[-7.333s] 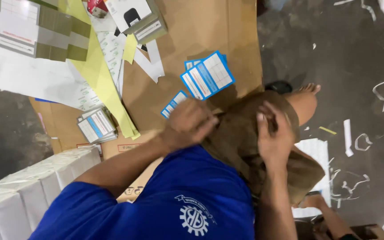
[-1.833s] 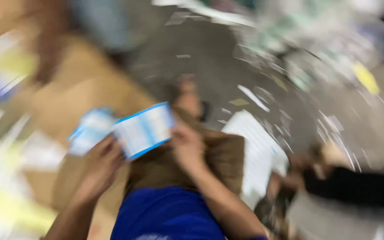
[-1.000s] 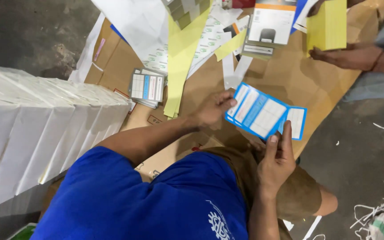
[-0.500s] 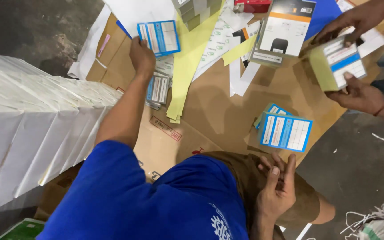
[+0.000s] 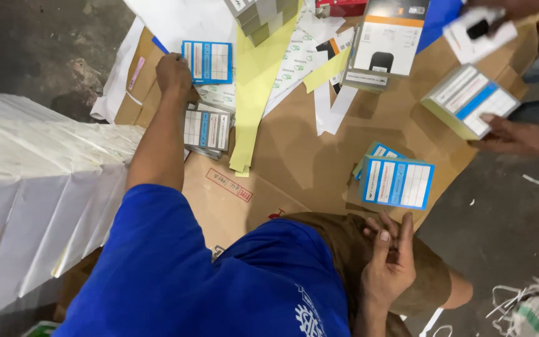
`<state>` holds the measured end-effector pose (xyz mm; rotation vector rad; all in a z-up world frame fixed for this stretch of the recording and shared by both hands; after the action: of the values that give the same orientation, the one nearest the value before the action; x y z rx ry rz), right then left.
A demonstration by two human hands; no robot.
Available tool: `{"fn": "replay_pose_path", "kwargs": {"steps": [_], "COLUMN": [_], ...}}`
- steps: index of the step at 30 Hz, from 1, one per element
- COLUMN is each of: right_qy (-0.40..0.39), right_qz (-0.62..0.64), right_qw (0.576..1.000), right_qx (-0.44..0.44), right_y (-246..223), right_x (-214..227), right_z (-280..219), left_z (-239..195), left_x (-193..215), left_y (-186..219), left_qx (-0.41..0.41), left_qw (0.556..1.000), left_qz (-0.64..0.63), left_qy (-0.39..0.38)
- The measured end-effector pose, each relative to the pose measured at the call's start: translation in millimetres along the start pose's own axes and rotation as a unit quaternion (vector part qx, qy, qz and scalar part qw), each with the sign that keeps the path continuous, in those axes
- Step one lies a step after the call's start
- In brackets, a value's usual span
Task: The person sorts and stacks small printed cards into organized groups in a workshop environment.
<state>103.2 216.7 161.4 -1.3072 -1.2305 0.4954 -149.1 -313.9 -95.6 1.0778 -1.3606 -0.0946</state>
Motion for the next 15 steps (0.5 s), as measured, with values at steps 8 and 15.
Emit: {"fn": "replay_pose_path", "kwargs": {"steps": [8, 15], "right_qy": [0.129, 0.126], "right_qz": [-0.037, -0.234], "right_qw": [0.991, 0.963], "right_qx": [-0.015, 0.051], "right_y": [51.8, 95.1], "right_x": [48.7, 74.5], "right_z": [16.0, 72.2], "left_z": [-68.4, -261.6], "left_x": [-0.6, -70.1], "left_y": [53.4, 157.5], "left_qx": [-0.225, -0.282], "left_qw": [0.938, 0.921], "left_qz": [-0.184, -0.262], "left_qy": [0.191, -0.061]}}
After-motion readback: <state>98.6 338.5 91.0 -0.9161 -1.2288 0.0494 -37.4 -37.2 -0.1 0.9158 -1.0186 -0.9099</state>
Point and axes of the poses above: each hand's wrist, its own z-axis towards the middle knuckle, its own x-axis out of the back of the hand, y = z × x, the point moved 4 cm from there along z, towards the middle knuckle, and after that the axes turned 10 degrees about -z, right-handed, at the moved point
